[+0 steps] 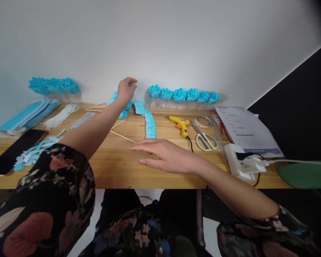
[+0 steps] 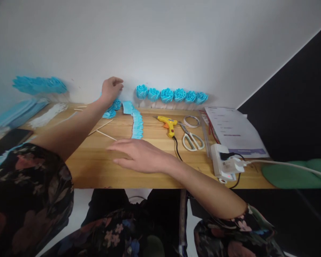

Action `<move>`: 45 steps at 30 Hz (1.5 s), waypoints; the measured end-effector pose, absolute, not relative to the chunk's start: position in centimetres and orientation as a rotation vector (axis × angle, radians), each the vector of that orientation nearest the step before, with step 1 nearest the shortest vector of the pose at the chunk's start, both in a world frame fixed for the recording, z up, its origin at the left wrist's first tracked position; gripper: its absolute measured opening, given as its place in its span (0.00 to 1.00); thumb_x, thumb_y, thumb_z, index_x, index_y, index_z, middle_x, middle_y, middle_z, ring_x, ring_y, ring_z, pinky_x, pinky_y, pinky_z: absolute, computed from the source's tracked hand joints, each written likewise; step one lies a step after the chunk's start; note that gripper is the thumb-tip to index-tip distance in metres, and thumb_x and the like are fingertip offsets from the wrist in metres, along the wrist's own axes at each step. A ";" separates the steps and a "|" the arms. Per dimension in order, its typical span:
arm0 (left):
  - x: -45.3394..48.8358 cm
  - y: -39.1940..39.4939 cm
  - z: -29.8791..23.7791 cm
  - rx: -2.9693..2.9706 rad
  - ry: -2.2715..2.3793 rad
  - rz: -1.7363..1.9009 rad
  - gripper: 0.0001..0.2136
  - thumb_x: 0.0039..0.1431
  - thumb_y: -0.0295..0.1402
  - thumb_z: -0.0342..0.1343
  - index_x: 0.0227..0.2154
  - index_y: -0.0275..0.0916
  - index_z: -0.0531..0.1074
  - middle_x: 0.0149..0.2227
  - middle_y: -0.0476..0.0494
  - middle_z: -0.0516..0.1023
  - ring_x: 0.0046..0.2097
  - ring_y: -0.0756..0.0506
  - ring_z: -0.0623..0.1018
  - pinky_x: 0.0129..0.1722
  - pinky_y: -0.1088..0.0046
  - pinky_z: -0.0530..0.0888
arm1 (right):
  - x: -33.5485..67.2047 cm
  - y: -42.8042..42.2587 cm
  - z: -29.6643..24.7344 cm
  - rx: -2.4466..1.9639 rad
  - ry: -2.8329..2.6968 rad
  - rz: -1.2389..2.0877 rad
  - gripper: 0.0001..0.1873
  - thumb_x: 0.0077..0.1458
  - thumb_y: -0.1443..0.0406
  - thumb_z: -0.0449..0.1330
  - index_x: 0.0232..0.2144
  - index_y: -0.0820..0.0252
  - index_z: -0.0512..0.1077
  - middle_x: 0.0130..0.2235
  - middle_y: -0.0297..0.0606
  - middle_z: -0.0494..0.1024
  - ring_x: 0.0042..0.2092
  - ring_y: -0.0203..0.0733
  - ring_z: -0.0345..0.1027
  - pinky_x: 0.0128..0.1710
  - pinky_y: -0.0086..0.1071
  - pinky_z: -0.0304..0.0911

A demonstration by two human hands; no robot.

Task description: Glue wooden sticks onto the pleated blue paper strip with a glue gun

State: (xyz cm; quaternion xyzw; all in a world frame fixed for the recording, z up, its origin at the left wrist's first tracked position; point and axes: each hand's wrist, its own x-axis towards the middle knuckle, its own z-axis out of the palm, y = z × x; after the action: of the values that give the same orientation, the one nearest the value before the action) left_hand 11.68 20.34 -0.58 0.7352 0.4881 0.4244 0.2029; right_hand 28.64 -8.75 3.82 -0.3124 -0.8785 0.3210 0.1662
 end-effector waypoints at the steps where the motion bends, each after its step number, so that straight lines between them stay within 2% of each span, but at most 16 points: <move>1: 11.2 19.8 -0.4 2.127 1.362 1.185 0.09 0.64 0.26 0.52 0.42 0.37 0.76 0.37 0.44 0.82 0.42 0.44 0.77 0.47 0.63 0.72 | 28.8 -9.0 3.6 -0.872 -2.521 0.924 0.22 0.71 0.61 0.58 0.64 0.61 0.74 0.66 0.49 0.75 0.67 0.49 0.70 0.67 0.46 0.63; 3: 10.4 18.3 -0.3 2.273 1.357 1.153 0.08 0.62 0.29 0.55 0.40 0.38 0.78 0.40 0.42 0.83 0.43 0.42 0.78 0.48 0.63 0.73 | 29.4 -9.3 3.0 -0.866 -2.544 0.941 0.22 0.72 0.61 0.58 0.64 0.61 0.74 0.66 0.49 0.76 0.67 0.50 0.70 0.67 0.46 0.64; 6: 9.4 15.8 -1.2 2.616 1.288 0.886 0.09 0.61 0.33 0.59 0.42 0.38 0.79 0.43 0.40 0.83 0.46 0.38 0.79 0.50 0.61 0.73 | 31.0 -8.7 1.7 -0.932 -2.538 0.931 0.22 0.71 0.61 0.59 0.63 0.60 0.75 0.66 0.49 0.76 0.66 0.49 0.72 0.66 0.45 0.65; 9: 9.1 13.9 -2.7 2.916 1.230 0.592 0.13 0.59 0.32 0.62 0.47 0.37 0.79 0.49 0.35 0.80 0.53 0.33 0.77 0.52 0.57 0.73 | 32.9 -6.4 0.1 -1.153 -2.465 0.899 0.21 0.71 0.62 0.58 0.62 0.55 0.75 0.61 0.44 0.81 0.57 0.45 0.78 0.59 0.40 0.70; 11: 9.2 13.3 -3.5 3.054 1.242 0.453 0.13 0.60 0.28 0.60 0.48 0.36 0.78 0.52 0.31 0.78 0.56 0.30 0.75 0.53 0.55 0.72 | 34.0 -4.3 -0.7 -1.400 -2.353 0.826 0.19 0.70 0.65 0.56 0.59 0.57 0.77 0.54 0.43 0.85 0.50 0.44 0.80 0.51 0.36 0.71; 13: 9.5 13.1 -3.9 3.143 1.301 0.365 0.12 0.62 0.25 0.57 0.47 0.35 0.78 0.52 0.30 0.77 0.56 0.30 0.75 0.53 0.53 0.72 | 34.7 -2.1 -1.3 -1.624 -2.293 0.666 0.18 0.69 0.67 0.56 0.58 0.60 0.78 0.53 0.44 0.85 0.51 0.46 0.80 0.52 0.36 0.70; 16: 9.7 13.3 -4.0 3.176 1.395 0.330 0.12 0.65 0.24 0.51 0.45 0.36 0.78 0.49 0.30 0.78 0.55 0.30 0.75 0.52 0.53 0.72 | 35.0 0.5 -1.8 -1.838 -2.242 0.461 0.21 0.71 0.68 0.54 0.61 0.63 0.75 0.55 0.48 0.84 0.55 0.49 0.79 0.54 0.37 0.68; 21: 9.4 14.5 -3.2 3.091 1.434 0.437 0.13 0.65 0.26 0.49 0.38 0.33 0.80 0.44 0.28 0.78 0.51 0.30 0.75 0.49 0.52 0.72 | 34.0 3.0 -2.3 -1.957 -2.310 0.316 0.22 0.70 0.70 0.51 0.61 0.61 0.75 0.60 0.48 0.82 0.59 0.50 0.76 0.55 0.35 0.66; 26: 9.4 16.2 -1.5 2.727 1.550 0.810 0.11 0.60 0.29 0.53 0.37 0.39 0.81 0.45 0.34 0.81 0.50 0.34 0.76 0.51 0.57 0.72 | 32.5 4.9 -2.6 -2.045 -2.305 0.252 0.20 0.70 0.67 0.51 0.54 0.59 0.79 0.56 0.49 0.84 0.57 0.53 0.77 0.50 0.35 0.66; 32: 9.8 18.3 0.6 2.500 1.611 0.961 0.11 0.58 0.28 0.54 0.37 0.41 0.82 0.43 0.40 0.84 0.47 0.37 0.79 0.50 0.61 0.72 | 31.0 6.5 -2.9 -2.146 -2.251 0.259 0.15 0.67 0.64 0.56 0.50 0.54 0.81 0.54 0.43 0.85 0.54 0.52 0.78 0.45 0.34 0.67; 36: 9.8 19.1 1.2 2.365 1.575 1.027 0.10 0.57 0.29 0.56 0.36 0.40 0.82 0.41 0.40 0.84 0.46 0.38 0.80 0.49 0.64 0.73 | 30.4 6.2 -2.8 -2.171 -2.249 0.255 0.16 0.68 0.64 0.55 0.50 0.54 0.81 0.53 0.42 0.85 0.53 0.50 0.78 0.43 0.33 0.66; 45: 11.1 19.7 0.7 2.117 1.426 1.136 0.07 0.55 0.25 0.55 0.33 0.37 0.78 0.27 0.44 0.78 0.30 0.44 0.78 0.39 0.66 0.77 | 30.6 2.7 -1.4 -2.172 -2.328 0.256 0.14 0.65 0.65 0.56 0.45 0.56 0.82 0.50 0.46 0.86 0.50 0.53 0.80 0.41 0.34 0.65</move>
State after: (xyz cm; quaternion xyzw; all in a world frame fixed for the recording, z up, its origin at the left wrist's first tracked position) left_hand 11.06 19.68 0.73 0.7463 0.5027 0.4004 0.1732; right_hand 30.59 2.68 -1.36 -0.6797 -0.7286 0.0802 -0.0263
